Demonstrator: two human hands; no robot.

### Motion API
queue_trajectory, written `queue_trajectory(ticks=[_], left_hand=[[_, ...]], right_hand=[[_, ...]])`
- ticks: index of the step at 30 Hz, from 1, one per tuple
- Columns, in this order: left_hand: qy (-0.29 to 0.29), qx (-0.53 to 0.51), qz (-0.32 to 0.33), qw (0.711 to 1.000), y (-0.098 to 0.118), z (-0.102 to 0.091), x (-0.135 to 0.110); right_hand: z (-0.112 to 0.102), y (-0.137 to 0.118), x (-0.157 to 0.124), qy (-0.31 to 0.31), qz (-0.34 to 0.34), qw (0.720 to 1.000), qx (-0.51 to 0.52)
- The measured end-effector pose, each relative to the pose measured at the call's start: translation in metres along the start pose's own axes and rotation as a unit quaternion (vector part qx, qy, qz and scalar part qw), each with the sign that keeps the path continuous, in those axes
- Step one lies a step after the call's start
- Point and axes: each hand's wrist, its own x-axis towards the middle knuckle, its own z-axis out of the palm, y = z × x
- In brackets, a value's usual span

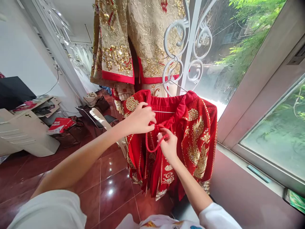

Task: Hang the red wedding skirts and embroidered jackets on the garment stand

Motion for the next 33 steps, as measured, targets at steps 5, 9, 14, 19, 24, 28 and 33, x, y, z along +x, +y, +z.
queue_trajectory(ticks=[5, 9, 14, 19, 24, 28, 33], left_hand=[[-0.038, 0.016, 0.005, 0.999, 0.002, 0.016, 0.007], [-0.041, -0.045, 0.002, 0.998, 0.000, 0.019, 0.008], [-0.013, -0.074, -0.013, 0.997, 0.004, 0.018, 0.005], [-0.013, -0.084, -0.023, 0.996, 0.011, 0.011, 0.006], [0.016, -0.058, -0.038, 0.997, 0.016, 0.011, 0.004], [0.049, -0.026, -0.048, 0.997, 0.012, 0.010, -0.001], [0.056, -0.020, -0.065, 0.996, -0.007, 0.011, -0.015]], right_hand=[[-0.001, 0.002, 0.021, -0.049, -0.006, 0.998, -0.033], [-0.004, -0.002, 0.019, -0.060, -0.071, 0.980, -0.174], [-0.009, -0.030, 0.006, -0.035, -0.067, 0.900, -0.429], [-0.011, -0.044, 0.005, -0.023, -0.042, 0.900, -0.432], [-0.011, -0.020, 0.004, -0.042, -0.025, 0.992, -0.120], [0.000, 0.012, -0.014, -0.028, 0.010, 0.997, -0.067], [0.006, 0.043, -0.042, -0.042, 0.001, 0.989, -0.140]])
